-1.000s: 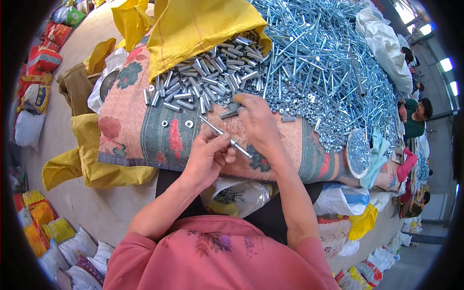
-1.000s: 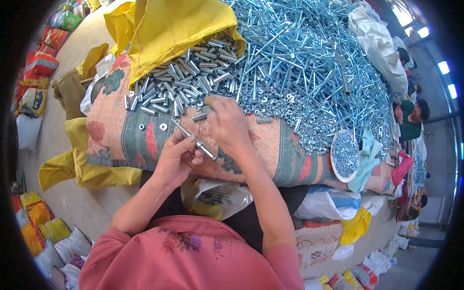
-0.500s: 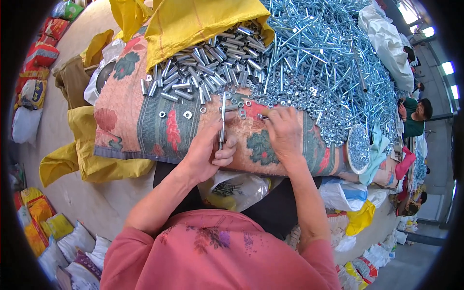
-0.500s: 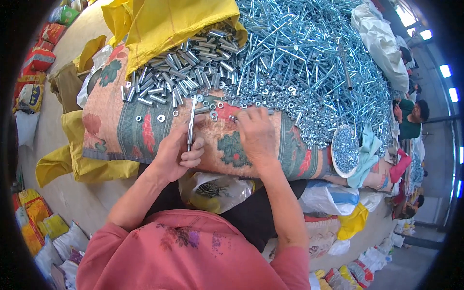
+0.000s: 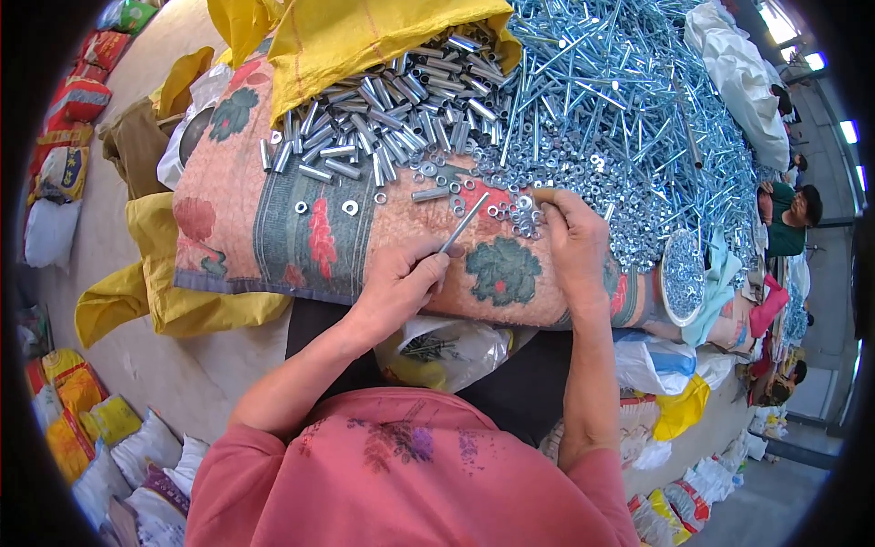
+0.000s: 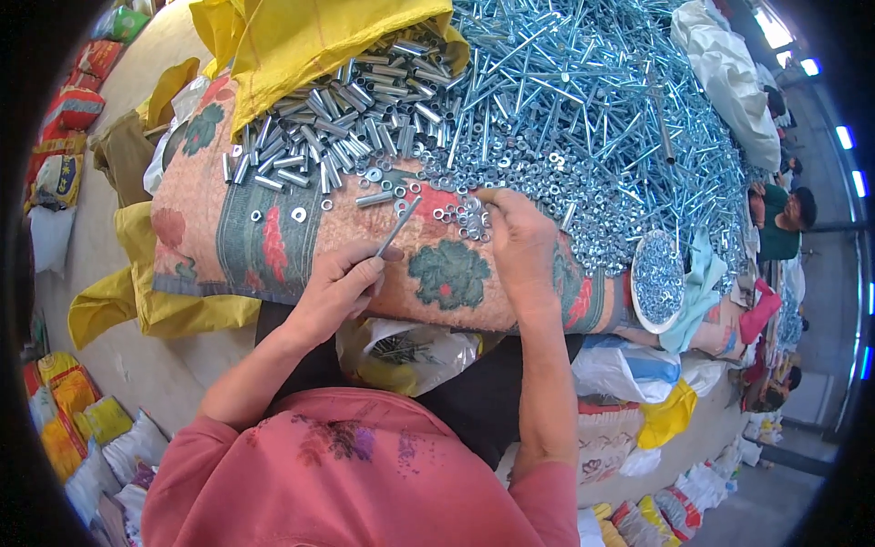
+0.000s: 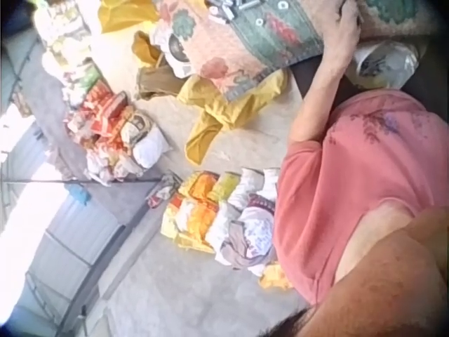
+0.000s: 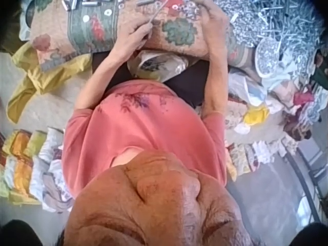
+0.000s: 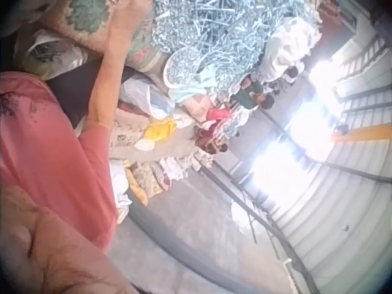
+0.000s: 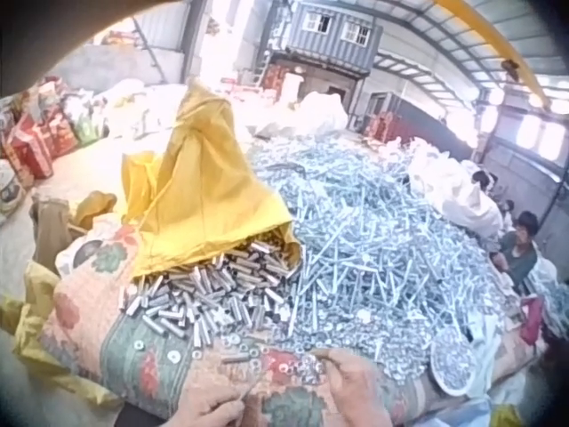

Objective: The person assembles hardware components by sliding washers, nuts, and metal sleeves onto bolts by hand.

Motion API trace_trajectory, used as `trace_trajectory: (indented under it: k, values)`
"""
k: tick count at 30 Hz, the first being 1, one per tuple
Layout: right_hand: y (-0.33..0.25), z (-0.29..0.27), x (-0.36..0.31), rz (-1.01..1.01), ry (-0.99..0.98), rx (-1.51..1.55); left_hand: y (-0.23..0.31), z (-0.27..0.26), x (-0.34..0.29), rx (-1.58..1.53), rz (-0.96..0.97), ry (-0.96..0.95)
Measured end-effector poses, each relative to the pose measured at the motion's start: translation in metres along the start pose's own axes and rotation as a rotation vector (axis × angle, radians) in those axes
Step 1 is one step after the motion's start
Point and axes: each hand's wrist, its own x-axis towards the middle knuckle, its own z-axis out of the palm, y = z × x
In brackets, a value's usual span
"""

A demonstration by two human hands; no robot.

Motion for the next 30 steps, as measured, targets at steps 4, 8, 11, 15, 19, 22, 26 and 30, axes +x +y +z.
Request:
trace_trajectory:
  k: [4, 8, 11, 15, 19, 22, 26, 30]
  values:
    - [-0.007, -0.006, 0.003, 0.316, -0.164, 0.186, -0.010, 0.003, 0.006, 0.327, 0.282, 0.036]
    - [-0.012, -0.003, -0.001, 0.429, -0.160, 0.480, -0.008, 0.003, 0.004, 0.468, 0.312, 0.013]
    - [-0.010, -0.001, -0.006, 0.373, -0.183, 0.340, -0.012, 0.003, 0.003, 0.210, 0.232, 0.032]
    - [-0.017, -0.002, -0.004, 0.333, -0.118, 0.245, 0.004, -0.002, -0.002, -0.122, 0.016, 0.026]
    - [-0.035, -0.004, 0.004, 0.245, -0.097, 0.140, 0.002, -0.007, -0.006, -0.367, 0.012, 0.069]
    - [-0.046, 0.002, 0.004, 0.085, -0.167, 0.091, 0.001, -0.006, -0.009, -0.340, 0.036, 0.084]
    - [-0.046, 0.025, 0.009, 0.034, -0.209, 0.106, -0.002, -0.007, -0.012, -0.342, 0.051, 0.093]
    - [-0.038, 0.050, 0.010, -0.040, -0.225, -0.109, -0.003, -0.007, -0.010, -0.321, 0.051, 0.086]
